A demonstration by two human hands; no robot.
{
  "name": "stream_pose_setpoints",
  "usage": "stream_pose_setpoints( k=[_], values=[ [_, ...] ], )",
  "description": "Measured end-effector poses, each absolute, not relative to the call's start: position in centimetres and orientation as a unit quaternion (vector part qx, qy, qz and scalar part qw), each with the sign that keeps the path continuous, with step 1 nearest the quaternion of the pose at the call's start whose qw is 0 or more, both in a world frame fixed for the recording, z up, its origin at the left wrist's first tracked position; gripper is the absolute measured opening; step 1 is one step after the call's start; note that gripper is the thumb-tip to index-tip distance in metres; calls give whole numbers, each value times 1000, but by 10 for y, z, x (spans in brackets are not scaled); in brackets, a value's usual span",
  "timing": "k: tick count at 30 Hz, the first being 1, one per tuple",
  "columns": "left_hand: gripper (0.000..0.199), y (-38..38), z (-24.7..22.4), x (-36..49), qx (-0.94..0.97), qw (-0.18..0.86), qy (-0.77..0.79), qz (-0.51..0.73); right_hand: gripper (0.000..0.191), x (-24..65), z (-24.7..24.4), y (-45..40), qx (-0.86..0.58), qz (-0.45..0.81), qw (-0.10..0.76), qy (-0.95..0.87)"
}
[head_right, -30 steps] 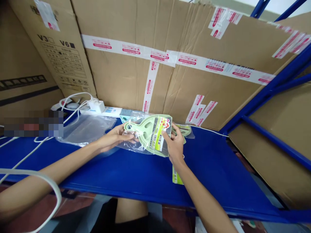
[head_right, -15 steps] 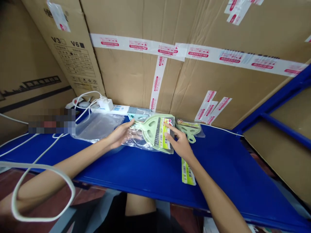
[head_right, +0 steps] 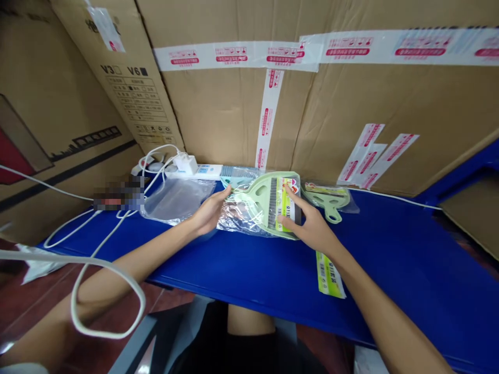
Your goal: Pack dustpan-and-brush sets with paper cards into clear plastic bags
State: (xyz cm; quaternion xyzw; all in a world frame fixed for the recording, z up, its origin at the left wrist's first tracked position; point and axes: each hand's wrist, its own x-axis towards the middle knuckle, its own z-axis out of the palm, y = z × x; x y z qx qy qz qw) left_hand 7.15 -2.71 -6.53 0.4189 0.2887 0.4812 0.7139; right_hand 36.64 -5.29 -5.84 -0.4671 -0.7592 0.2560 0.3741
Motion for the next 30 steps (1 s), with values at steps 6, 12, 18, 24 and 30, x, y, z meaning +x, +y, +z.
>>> stream_pose_setpoints(
  k=[6,12,18,24,30],
  values=[
    [47,-31,-63,74,427,715,282,476,99,362,-52,-60,-484,223,359,-766],
    [51,-35,-61,76,436,713,273,477,85,364,-51,-59,-477,202,339,-785],
    [48,-37,-63,77,437,722,260,469,93,364,-56,-58,-515,150,313,-783],
    [44,-34,-63,76,405,726,285,477,100,360,-51,-65,-525,184,281,-782],
    [42,-32,-63,75,377,730,305,482,86,355,-49,-65,-497,275,433,-700]
  ],
)
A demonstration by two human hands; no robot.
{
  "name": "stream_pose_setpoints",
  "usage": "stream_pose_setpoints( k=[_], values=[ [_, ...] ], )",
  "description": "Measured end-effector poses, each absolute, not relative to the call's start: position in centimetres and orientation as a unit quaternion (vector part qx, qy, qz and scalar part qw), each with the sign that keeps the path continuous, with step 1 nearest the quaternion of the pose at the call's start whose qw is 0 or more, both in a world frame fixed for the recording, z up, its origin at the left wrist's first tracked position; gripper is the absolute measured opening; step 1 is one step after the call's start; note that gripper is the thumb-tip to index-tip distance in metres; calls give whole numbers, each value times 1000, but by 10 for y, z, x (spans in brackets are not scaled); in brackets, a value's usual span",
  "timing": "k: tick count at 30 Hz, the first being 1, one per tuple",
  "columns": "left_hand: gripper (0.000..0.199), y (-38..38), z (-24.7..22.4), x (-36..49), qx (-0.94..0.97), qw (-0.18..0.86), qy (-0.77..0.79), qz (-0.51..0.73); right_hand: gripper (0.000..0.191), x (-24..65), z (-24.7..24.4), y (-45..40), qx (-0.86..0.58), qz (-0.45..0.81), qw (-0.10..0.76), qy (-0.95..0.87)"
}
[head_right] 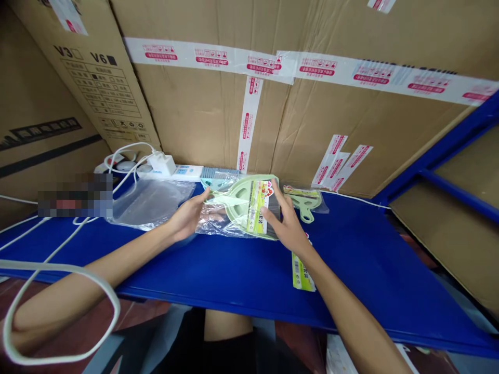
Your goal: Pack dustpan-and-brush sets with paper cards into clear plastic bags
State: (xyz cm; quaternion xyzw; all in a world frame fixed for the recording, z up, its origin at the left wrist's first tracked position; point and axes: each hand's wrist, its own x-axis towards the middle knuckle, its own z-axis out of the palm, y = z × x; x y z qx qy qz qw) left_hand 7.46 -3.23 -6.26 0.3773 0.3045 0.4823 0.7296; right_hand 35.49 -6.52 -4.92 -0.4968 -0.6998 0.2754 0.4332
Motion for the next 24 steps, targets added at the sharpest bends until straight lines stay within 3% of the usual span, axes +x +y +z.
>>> stream_pose_setpoints(
  k=[4,8,11,18,24],
  values=[
    [42,-32,-63,74,376,735,303,476,87,350,-46,-64,-511,472,521,-495],
    [43,-32,-65,75,384,734,296,476,68,346,-39,-65,-473,559,531,-426],
    [45,-30,-65,75,401,724,307,470,57,348,-34,-66,-452,576,541,-413],
    [46,-17,-65,63,407,708,339,467,58,364,-24,-63,-481,533,576,-391],
    [40,-16,-64,61,391,727,300,479,31,370,-23,-60,-483,512,581,-409]
  ],
)
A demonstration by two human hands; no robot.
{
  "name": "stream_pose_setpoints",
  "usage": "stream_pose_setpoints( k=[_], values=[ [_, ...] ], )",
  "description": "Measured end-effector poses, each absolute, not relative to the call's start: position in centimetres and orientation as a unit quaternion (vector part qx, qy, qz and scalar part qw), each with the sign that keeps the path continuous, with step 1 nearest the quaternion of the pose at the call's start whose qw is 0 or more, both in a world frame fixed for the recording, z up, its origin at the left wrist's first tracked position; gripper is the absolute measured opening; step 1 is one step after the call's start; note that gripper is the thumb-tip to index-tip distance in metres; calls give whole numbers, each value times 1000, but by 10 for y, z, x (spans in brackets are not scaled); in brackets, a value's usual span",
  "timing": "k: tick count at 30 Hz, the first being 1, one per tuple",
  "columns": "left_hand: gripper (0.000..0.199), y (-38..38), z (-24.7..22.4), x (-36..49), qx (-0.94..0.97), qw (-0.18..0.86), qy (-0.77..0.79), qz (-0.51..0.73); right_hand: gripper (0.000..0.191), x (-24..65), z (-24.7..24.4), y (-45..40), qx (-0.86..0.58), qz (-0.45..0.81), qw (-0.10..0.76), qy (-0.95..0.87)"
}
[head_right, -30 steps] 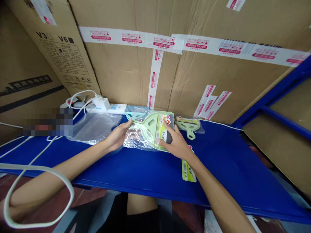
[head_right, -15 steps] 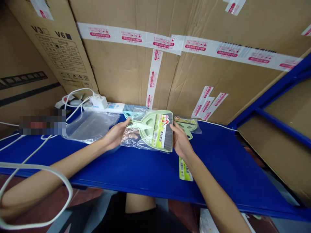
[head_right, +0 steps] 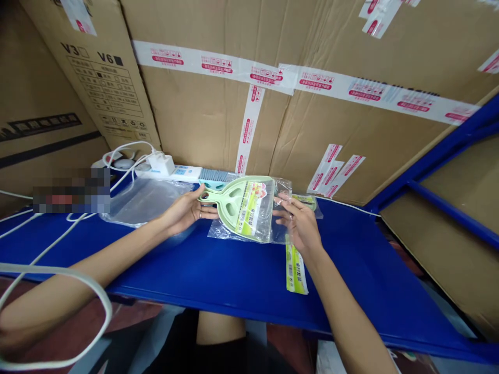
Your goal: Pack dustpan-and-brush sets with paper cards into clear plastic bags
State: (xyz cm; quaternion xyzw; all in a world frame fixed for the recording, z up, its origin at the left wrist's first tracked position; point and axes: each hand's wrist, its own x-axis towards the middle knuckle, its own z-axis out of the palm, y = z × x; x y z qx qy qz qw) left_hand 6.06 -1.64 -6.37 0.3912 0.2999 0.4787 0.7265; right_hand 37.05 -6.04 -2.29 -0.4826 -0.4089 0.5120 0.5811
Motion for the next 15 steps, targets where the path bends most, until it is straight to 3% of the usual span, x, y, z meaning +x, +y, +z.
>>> stream_pose_setpoints(
  k=[2,5,9,15],
  values=[
    [40,-19,-63,63,393,724,295,485,29,368,-25,-61,-471,543,562,-409],
    [40,-24,-63,68,401,720,290,487,43,362,-29,-63,-486,567,510,-427],
    [39,-29,-64,74,408,728,287,471,64,360,-33,-64,-544,492,496,-464],
    [43,-38,-59,78,432,767,186,436,62,384,-34,-56,-554,362,532,-529]
  ],
)
